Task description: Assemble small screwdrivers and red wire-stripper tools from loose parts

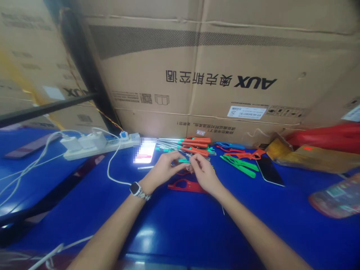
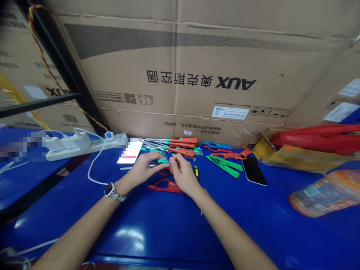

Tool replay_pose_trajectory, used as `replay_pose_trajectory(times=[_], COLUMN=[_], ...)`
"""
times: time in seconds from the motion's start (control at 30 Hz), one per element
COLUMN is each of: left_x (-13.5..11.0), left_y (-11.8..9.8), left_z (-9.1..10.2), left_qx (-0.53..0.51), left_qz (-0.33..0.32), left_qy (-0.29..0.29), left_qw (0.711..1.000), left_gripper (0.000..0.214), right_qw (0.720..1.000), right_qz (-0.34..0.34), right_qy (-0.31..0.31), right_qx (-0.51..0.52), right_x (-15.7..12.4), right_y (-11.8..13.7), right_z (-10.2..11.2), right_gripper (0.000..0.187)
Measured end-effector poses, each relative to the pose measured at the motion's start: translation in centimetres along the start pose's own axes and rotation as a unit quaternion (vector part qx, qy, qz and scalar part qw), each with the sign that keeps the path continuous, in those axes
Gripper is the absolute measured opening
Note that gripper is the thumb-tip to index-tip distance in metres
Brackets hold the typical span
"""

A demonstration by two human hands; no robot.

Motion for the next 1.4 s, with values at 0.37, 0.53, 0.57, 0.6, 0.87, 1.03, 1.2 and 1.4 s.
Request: replay_pose_trajectory(times=[0.37,0.53,0.57,0.6,0.87,1.03,1.2,1.4], left_x=[0.0,-0.1,-0.1,-0.1,-0.2,-0.4,-0.3,-0.1], left_y=[-0.3,0.3,0.4,0.4,-0.2,-0.3,-0.5,0.2], left_z=[1.1,1.9,2.0,2.1,2.0,1.8,1.7,2.1], left_qx=[0.005,0.077,0.081,0.083,0.083,0.117,0.121,0.139], left_qz=[-0.019,-0.030,-0.025,-0.019,-0.031,-0.023,-0.005,0.035], left_qy=[0.020,0.032,0.032,0.033,0.079,0.120,0.121,0.102], left_qw=[1.000,0.996,0.996,0.996,0.993,0.986,0.985,0.984], left_gripper=[0.021,0.020,0.019,0.019,0.027,0.028,0.023,0.018], right_qw=[1.000,0.998,0.997,0.997,0.998,0.997,0.997,0.988], right_qz=[-0.021,-0.023,-0.024,-0.027,-0.060,-0.072,-0.070,0.000], right_qy=[-0.006,-0.009,-0.015,-0.020,0.011,0.015,0.015,0.036], right_qx=[-0.016,-0.054,-0.065,-0.075,-0.030,-0.027,-0.026,-0.152], right_x=[-0.2,-0.2,-0.2,-0.2,-0.2,-0.3,-0.4,0.7], right_y=[0.2,0.4,0.4,0.2,-0.6,-0.5,-0.4,0.1], right_z=[0.3,0.3,0.2,0.1,-0.7,-0.7,-0.8,1.2], right_gripper=[0.032,0.031,0.031,0.031,0.033,0.035,0.034,0.012])
Point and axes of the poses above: each hand's wrist, its own x-axis towards the middle knuckle, its own z-axis out of the back of the hand, y = z × x, the point moved 1 cm from there along x, towards the middle knuckle, and after that the axes turned 5 degrees about -z, right-handed, at the moved point
